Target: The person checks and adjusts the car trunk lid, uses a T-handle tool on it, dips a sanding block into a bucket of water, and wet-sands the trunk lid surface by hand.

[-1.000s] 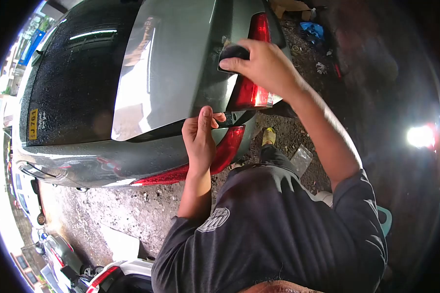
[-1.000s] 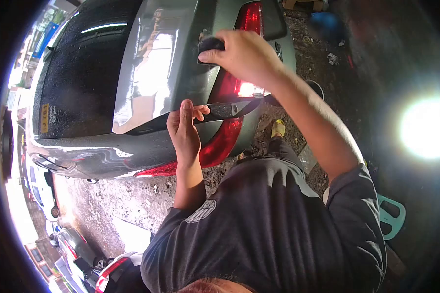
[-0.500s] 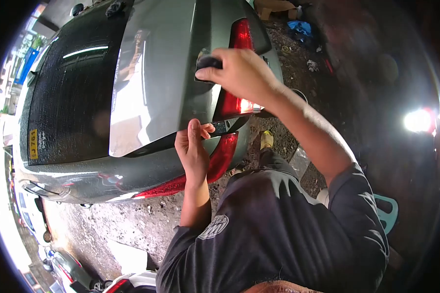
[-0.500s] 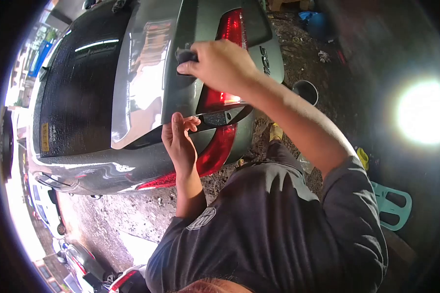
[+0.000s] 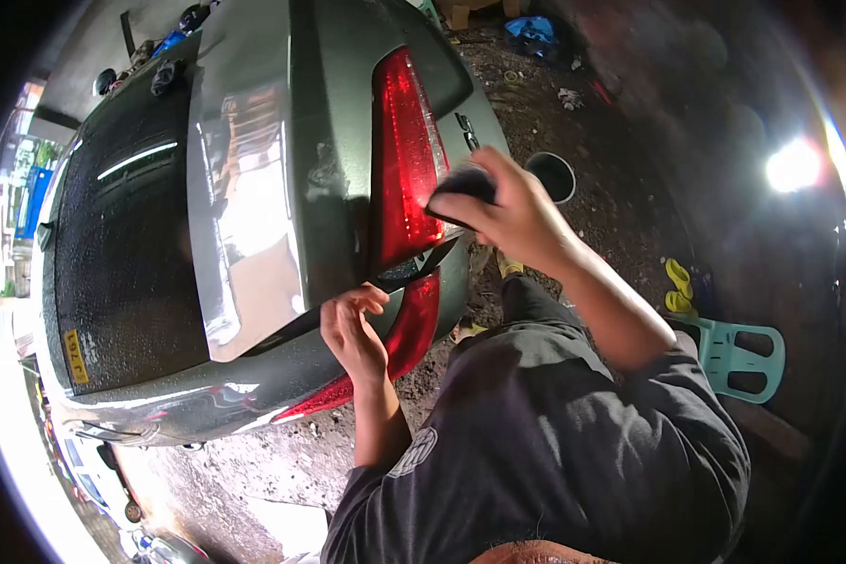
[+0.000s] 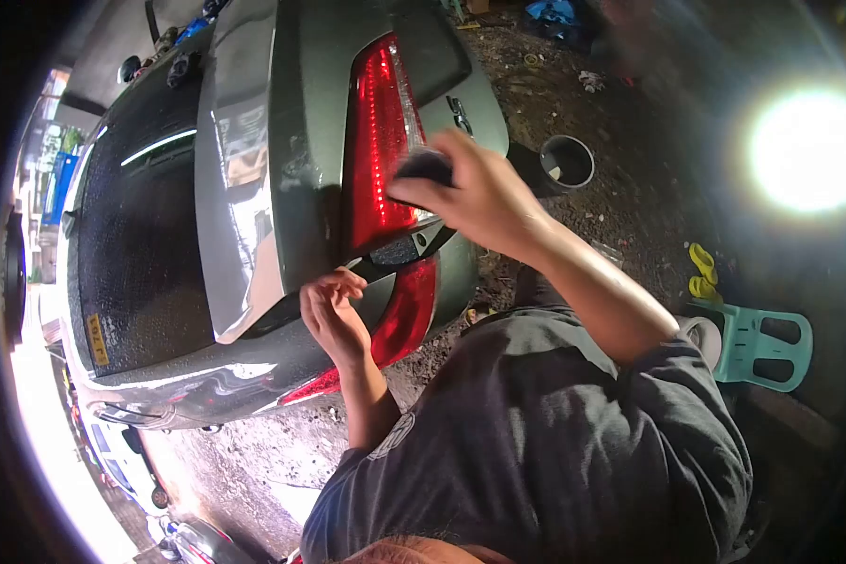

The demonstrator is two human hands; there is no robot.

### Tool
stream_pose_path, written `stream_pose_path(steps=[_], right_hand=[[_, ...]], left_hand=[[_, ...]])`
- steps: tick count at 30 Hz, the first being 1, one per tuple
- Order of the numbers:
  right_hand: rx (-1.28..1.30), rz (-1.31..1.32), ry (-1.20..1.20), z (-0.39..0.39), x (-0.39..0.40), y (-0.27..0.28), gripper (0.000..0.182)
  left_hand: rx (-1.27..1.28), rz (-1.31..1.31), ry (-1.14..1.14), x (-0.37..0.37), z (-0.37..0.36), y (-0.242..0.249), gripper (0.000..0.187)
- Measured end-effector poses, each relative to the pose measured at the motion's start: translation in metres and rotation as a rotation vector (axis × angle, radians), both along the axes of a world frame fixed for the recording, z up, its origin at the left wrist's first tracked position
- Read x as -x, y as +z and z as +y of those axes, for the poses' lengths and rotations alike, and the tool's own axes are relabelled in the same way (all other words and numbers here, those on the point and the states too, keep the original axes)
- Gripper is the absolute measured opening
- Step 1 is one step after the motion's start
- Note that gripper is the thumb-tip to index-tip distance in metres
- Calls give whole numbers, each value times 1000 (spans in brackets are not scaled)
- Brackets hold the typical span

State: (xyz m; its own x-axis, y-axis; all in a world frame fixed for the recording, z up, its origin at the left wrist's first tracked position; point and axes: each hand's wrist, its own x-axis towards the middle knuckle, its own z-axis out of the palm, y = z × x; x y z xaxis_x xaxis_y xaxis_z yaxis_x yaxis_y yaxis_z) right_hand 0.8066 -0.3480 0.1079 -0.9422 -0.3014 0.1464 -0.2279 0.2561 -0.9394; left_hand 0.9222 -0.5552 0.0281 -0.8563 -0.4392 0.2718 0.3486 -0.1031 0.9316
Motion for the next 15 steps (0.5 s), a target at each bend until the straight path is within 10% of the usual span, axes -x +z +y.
stream_pose_path(steps=[6,15], right_hand=[[401,-612,-266,118,-10,-122,44],[593,-679,-319,198,46,-194,40]], left_hand=[[80,-454,-283,-25,39,-39,16],[283,-685,-500,49,137,-72,25]])
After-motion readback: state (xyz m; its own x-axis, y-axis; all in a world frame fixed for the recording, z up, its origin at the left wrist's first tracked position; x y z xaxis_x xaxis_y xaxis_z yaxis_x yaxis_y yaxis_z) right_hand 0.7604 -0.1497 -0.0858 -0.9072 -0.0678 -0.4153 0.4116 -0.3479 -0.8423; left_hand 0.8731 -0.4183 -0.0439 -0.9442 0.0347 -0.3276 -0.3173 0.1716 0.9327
